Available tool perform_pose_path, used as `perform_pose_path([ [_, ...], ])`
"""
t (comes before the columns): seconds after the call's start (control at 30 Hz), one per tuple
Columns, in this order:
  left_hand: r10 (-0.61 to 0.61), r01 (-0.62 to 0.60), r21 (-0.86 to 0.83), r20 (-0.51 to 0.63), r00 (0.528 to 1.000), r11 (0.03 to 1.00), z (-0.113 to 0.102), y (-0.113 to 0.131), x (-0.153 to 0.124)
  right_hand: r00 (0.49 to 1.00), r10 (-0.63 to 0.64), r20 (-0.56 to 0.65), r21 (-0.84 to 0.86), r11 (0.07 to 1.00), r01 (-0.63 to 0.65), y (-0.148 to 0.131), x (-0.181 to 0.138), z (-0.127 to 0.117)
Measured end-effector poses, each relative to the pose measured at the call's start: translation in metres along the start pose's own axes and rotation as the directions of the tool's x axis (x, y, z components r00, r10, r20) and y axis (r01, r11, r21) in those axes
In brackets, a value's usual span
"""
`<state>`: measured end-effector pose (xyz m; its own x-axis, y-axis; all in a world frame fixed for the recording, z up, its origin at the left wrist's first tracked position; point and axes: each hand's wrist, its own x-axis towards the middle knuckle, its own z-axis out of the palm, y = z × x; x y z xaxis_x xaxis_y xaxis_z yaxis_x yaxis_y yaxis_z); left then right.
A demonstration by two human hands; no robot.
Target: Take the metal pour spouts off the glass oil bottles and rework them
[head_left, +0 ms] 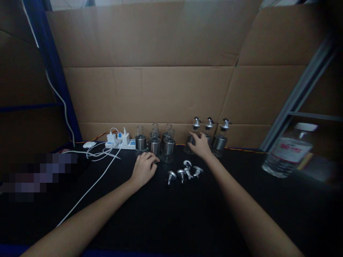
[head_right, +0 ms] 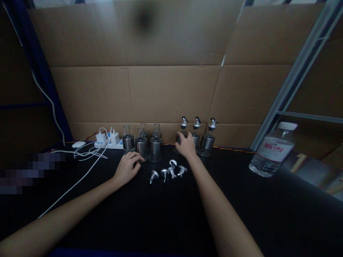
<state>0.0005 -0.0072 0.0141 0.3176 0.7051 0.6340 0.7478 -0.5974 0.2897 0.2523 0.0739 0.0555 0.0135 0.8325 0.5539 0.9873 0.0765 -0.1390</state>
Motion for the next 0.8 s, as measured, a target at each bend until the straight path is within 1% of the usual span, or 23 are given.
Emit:
perform_pose_path([
  [0.1,0.067,-0.067,-0.064,0.006,0.998,0.996,-0.002,0.001,0.0,0.997,-0.039,0.06,-0.032,0.999,0.041,0.002,0.011,0.002],
  [0.17,0.173,-0.168,-0.094,0.038,0.984,0.981,-0.002,0.001,-0.002,0.996,-0.042,0.08,-0.065,0.997,0.047,0.003,0.016,0.002],
  [0.23,0.323,-0.313,-0.107,0.092,0.942,0.944,-0.002,0.001,-0.003,0.995,-0.048,0.087,-0.098,0.994,0.056,0.003,0.016,0.002],
  [0.3,0.455,-0.444,-0.106,0.145,0.878,0.89,-0.001,0.002,-0.004,0.994,-0.069,0.08,-0.114,0.99,0.078,0.002,0.013,0.001],
  [0.37,0.526,-0.517,-0.095,0.185,0.83,0.851,0.0,0.002,-0.005,0.994,-0.097,0.059,-0.109,0.989,0.103,-0.002,0.007,-0.001],
  [0.47,0.553,-0.55,-0.084,0.238,0.799,0.831,0.0,0.004,-0.005,0.992,-0.123,0.022,-0.071,0.99,0.124,-0.014,-0.001,-0.002],
  [0.6,0.542,-0.537,-0.104,0.29,0.789,0.837,-0.003,0.011,-0.005,0.986,-0.16,-0.036,-0.005,0.987,0.16,-0.026,-0.011,-0.002],
  [0.8,0.551,-0.536,-0.154,0.378,0.744,0.83,-0.006,0.018,-0.004,0.986,-0.15,-0.068,0.02,0.988,0.152,-0.026,-0.023,0.003],
])
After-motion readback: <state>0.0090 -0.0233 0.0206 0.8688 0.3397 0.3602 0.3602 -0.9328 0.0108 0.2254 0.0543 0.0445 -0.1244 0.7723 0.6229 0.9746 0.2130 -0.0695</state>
